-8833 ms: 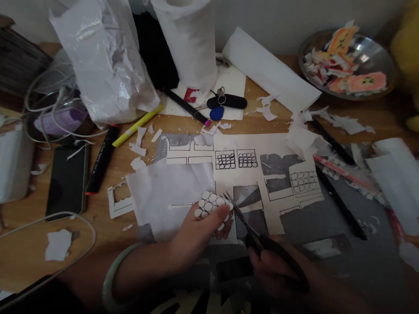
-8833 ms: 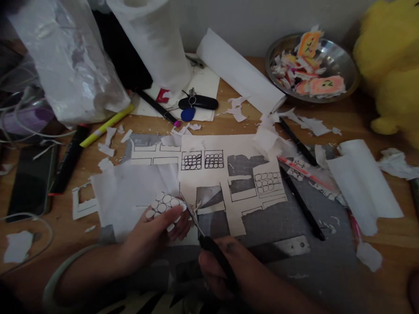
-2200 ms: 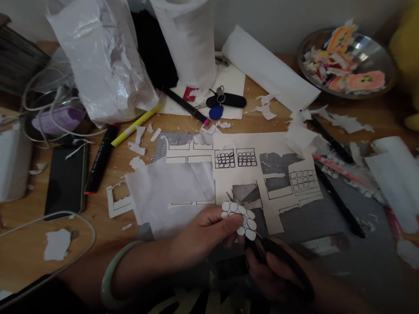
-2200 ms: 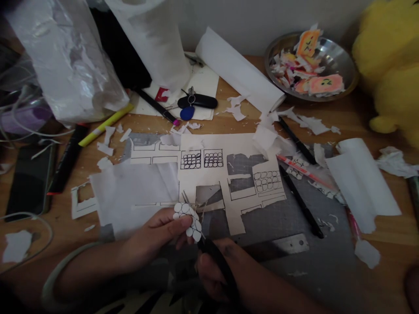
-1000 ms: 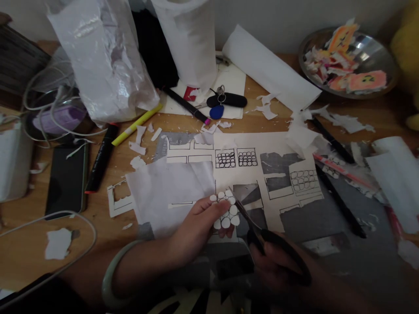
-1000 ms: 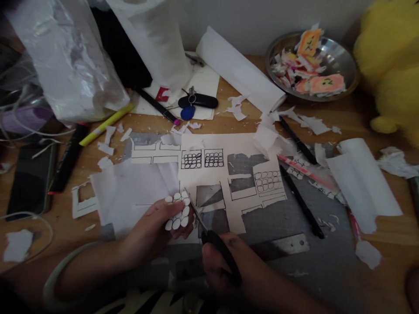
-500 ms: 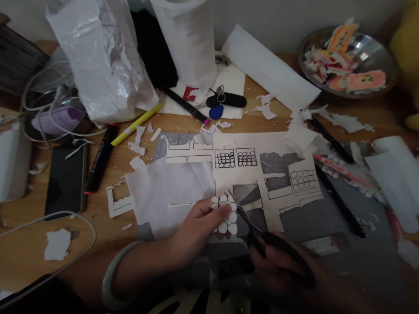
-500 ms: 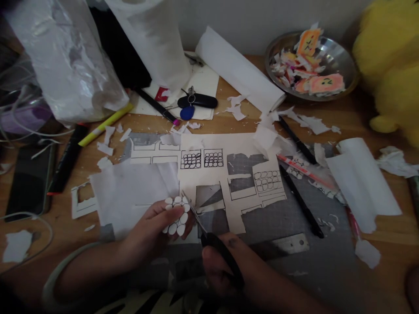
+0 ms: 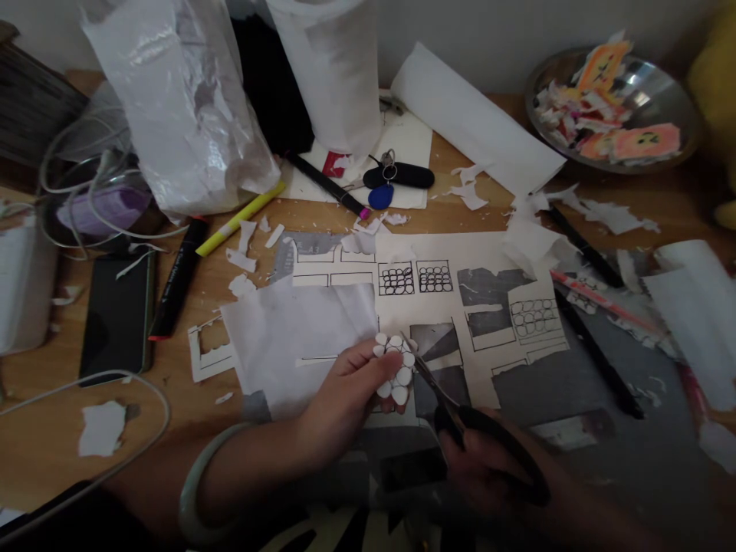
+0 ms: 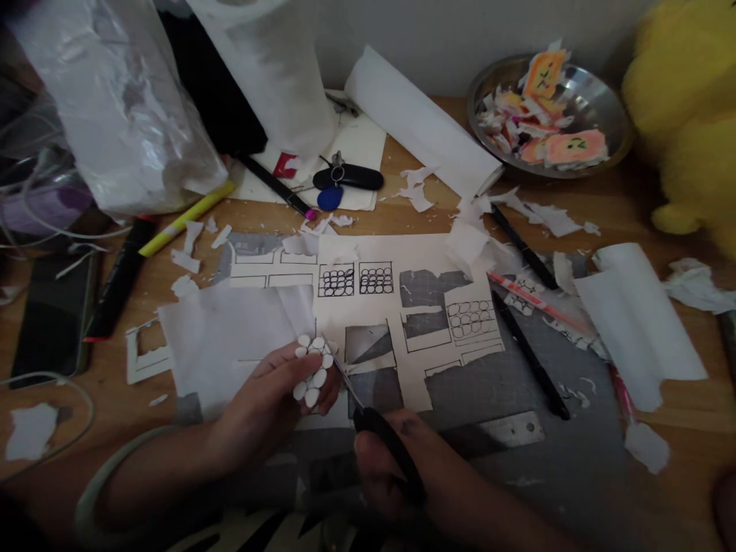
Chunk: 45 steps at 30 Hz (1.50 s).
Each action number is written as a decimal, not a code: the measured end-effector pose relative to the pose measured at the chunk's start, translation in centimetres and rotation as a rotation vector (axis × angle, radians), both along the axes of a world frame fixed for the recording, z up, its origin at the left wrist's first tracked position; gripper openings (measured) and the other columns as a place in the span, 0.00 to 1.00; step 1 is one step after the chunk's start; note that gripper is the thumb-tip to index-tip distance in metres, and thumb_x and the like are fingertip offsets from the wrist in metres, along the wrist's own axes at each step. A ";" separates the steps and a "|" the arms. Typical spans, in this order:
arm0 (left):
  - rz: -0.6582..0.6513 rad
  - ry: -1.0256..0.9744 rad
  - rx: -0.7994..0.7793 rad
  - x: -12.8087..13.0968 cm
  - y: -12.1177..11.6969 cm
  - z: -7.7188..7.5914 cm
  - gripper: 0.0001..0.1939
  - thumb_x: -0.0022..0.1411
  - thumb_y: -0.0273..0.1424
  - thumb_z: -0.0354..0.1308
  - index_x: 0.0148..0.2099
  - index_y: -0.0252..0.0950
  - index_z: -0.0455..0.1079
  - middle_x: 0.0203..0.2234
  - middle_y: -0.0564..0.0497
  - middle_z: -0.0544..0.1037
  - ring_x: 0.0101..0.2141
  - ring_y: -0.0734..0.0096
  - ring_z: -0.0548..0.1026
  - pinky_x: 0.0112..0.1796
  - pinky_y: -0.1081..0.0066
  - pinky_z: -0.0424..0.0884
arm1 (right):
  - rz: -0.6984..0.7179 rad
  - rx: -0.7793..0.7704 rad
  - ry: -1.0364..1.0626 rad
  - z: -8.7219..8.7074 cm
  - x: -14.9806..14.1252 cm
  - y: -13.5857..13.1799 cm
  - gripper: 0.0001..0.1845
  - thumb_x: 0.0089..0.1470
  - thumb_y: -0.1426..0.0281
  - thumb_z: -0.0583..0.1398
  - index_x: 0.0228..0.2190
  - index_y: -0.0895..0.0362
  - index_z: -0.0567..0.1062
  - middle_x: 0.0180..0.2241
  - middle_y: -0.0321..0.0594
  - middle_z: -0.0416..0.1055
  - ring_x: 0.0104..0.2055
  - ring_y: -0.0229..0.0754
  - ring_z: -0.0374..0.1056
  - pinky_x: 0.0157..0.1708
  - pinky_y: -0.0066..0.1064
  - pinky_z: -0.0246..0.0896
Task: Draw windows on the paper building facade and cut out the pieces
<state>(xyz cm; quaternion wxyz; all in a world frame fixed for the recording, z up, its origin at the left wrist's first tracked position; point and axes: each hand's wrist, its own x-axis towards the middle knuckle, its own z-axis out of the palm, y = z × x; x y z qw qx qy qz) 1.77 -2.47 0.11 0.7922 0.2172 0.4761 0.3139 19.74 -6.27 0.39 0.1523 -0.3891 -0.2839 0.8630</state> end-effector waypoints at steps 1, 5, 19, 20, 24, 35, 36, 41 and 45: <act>-0.024 0.007 -0.004 0.0 0.0 0.0 0.15 0.53 0.39 0.57 0.23 0.33 0.63 0.15 0.56 0.66 0.18 0.79 0.60 0.22 0.75 0.55 | 0.001 0.011 -0.007 0.1 0.0 0.1 0.30 0.47 0.43 0.51 0.16 0.57 0.58 0.13 0.27 0.46 0.14 0.27 0.42 0.13 0.23 0.37; -0.112 0.039 0.001 -0.1 -0.1 0.1 0.14 0.50 0.39 0.61 0.25 0.33 0.66 0.17 0.56 0.66 0.19 0.80 0.61 0.23 0.76 0.56 | 0.086 0.044 -0.060 0.7 0.0 0.5 0.30 0.47 0.43 0.52 0.17 0.57 0.58 0.14 0.29 0.50 0.16 0.28 0.45 0.15 0.24 0.40; -0.206 0.066 0.078 -0.1 0.0 0.0 0.17 0.57 0.40 0.51 0.23 0.34 0.65 0.15 0.55 0.65 0.20 0.78 0.63 0.24 0.75 0.59 | 0.080 0.045 -0.078 1.1 -0.3 0.6 0.30 0.47 0.43 0.51 0.15 0.57 0.57 0.14 0.29 0.49 0.16 0.29 0.44 0.16 0.24 0.40; -0.224 0.075 0.074 -0.1 0.0 0.0 0.16 0.57 0.40 0.52 0.24 0.34 0.66 0.15 0.55 0.65 0.20 0.78 0.63 0.24 0.75 0.59 | 0.082 0.036 -0.077 1.1 -0.3 0.7 0.30 0.46 0.43 0.51 0.15 0.57 0.57 0.14 0.29 0.49 0.16 0.29 0.45 0.16 0.24 0.40; -0.215 0.087 0.047 -0.1 0.0 0.0 0.16 0.55 0.40 0.53 0.23 0.33 0.66 0.15 0.55 0.65 0.20 0.78 0.64 0.24 0.75 0.59 | 0.115 0.028 -0.078 0.9 -0.2 0.9 0.31 0.46 0.42 0.50 0.15 0.57 0.57 0.14 0.29 0.50 0.16 0.29 0.45 0.15 0.24 0.41; -0.119 0.004 -0.060 -0.3 0.1 0.4 0.14 0.48 0.37 0.58 0.18 0.33 0.64 0.11 0.57 0.61 0.15 0.81 0.58 0.19 0.76 0.53 | 0.157 0.033 -0.053 0.5 0.4 0.6 0.28 0.48 0.44 0.50 0.17 0.56 0.55 0.14 0.29 0.50 0.17 0.29 0.45 0.16 0.25 0.40; -0.138 0.013 -0.043 -0.4 0.1 0.4 0.14 0.47 0.37 0.59 0.18 0.33 0.65 0.11 0.57 0.62 0.15 0.81 0.57 0.19 0.76 0.52 | 0.162 0.029 -0.028 0.4 0.5 0.5 0.28 0.48 0.44 0.51 0.17 0.56 0.56 0.14 0.29 0.49 0.17 0.29 0.45 0.16 0.25 0.40; -0.173 0.019 -0.010 -0.5 0.2 0.3 0.13 0.46 0.35 0.59 0.17 0.32 0.67 0.10 0.56 0.63 0.15 0.82 0.57 0.18 0.77 0.51 | 0.117 -0.054 -0.052 0.5 0.6 0.3 0.27 0.47 0.45 0.53 0.19 0.56 0.57 0.15 0.28 0.49 0.16 0.28 0.43 0.15 0.24 0.36; -0.118 -0.001 -0.034 -0.5 0.2 0.3 0.12 0.44 0.33 0.59 0.16 0.33 0.66 0.10 0.57 0.62 0.14 0.83 0.56 0.18 0.77 0.51 | 0.075 -0.070 -0.062 0.8 0.4 0.2 0.28 0.47 0.45 0.53 0.17 0.56 0.55 0.15 0.28 0.49 0.17 0.29 0.43 0.15 0.25 0.35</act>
